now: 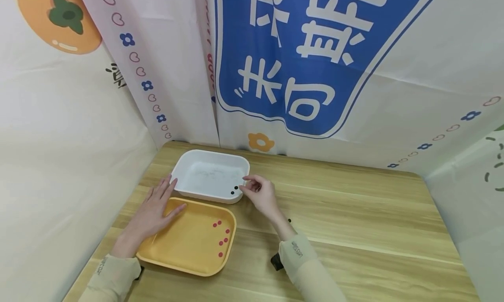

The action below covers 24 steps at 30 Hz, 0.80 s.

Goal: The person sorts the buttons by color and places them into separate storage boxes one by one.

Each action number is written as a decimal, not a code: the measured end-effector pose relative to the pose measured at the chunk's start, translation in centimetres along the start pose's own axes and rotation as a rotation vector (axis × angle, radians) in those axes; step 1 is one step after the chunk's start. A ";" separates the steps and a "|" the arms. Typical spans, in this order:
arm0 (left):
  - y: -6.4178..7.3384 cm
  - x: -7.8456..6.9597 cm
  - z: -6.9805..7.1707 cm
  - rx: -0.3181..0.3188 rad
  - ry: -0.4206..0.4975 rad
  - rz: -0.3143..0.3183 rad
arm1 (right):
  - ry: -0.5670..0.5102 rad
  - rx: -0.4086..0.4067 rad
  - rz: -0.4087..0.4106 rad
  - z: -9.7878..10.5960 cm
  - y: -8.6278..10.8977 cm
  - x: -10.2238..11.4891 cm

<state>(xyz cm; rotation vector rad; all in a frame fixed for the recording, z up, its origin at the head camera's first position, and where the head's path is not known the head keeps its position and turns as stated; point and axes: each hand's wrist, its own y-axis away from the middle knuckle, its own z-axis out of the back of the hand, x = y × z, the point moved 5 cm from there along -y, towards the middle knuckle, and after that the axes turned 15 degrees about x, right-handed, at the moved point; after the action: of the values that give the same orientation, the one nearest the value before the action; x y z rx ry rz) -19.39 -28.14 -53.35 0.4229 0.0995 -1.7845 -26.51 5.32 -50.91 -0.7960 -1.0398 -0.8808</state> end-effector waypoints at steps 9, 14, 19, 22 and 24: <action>-0.1 0.0 0.0 0.023 0.008 0.006 | 0.011 0.019 0.012 1.1 2.1 -0.4; -0.2 0.1 0.1 0.025 0.008 0.010 | 0.017 0.023 -0.007 2.1 3.7 -0.7; -0.2 -0.1 0.1 0.004 0.003 0.000 | 0.010 0.038 -0.020 3.2 5.5 -1.1; -0.1 -0.1 0.2 -0.006 0.000 -0.008 | 0.018 0.043 -0.019 3.9 6.5 -1.4; -0.1 -0.1 0.2 -0.003 0.001 -0.006 | 0.023 0.053 -0.024 4.3 7.1 -1.7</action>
<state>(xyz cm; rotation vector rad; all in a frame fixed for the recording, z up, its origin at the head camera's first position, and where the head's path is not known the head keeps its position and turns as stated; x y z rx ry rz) -19.48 -28.08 -53.15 0.4216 0.1044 -1.7901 -22.20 12.47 -52.14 -0.7289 -1.0505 -0.8776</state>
